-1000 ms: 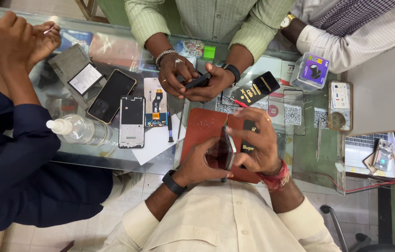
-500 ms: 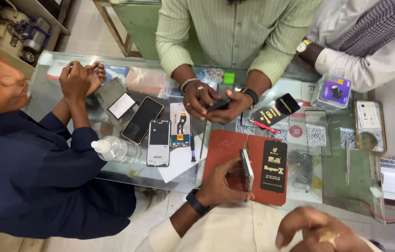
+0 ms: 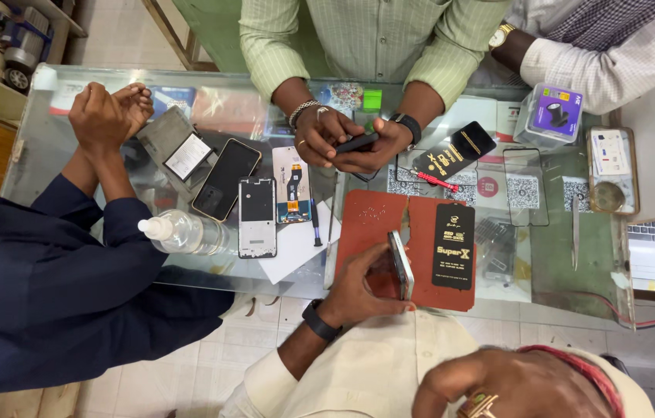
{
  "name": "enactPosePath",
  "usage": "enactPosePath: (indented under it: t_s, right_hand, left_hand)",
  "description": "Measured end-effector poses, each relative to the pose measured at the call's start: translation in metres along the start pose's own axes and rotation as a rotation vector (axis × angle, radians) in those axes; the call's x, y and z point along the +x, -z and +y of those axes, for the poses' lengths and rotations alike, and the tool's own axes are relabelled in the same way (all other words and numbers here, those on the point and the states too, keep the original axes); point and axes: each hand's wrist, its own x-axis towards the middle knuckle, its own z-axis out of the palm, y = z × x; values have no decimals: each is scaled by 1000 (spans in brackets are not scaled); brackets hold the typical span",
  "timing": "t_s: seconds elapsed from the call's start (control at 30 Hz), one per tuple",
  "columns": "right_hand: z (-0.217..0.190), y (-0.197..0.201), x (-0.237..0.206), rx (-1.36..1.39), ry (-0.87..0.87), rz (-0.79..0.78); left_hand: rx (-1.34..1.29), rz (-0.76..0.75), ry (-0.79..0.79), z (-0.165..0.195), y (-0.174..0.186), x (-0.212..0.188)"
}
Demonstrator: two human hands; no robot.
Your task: The person uses a small tool to pry and separate the screen assembly from the smartphone body. They then lift the screen, expose the internal components, and continue manipulating the device while another person handles a separate phone nearby.
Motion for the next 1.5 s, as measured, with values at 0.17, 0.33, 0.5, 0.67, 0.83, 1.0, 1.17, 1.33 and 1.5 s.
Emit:
enactPosePath:
  t_s: [0.17,0.33,0.5,0.67,0.83,1.0,1.17,1.33,1.5]
  right_hand:
    - [-31,-2,16,-495,217,398]
    - [15,44,64,-1560,-10,785]
    - [59,101,82,-1669,-26,675]
    - [86,125,82,-1683,-57,592]
    - [109,128,63,-1737,16,609]
    - [122,122,49,-1735,103,654]
    - [130,113,33,-1689,134,707]
    - [133,112,18,-1627,184,744]
    - [136,111,5,-1610,219,731]
  left_hand:
    - [-69,8,-37,-3,1,-7]
    - [-42,38,-20,0,-3,-12]
    - [-24,80,-125,5,-15,-13]
    - [-40,196,-111,9,-27,-22]
    - [-4,320,-80,11,-39,-32]
    - [54,388,-44,10,-44,-34]
    - [29,406,-78,9,-49,-29]
    - [58,386,-90,7,-49,-22]
    - [70,376,-98,4,-46,-17]
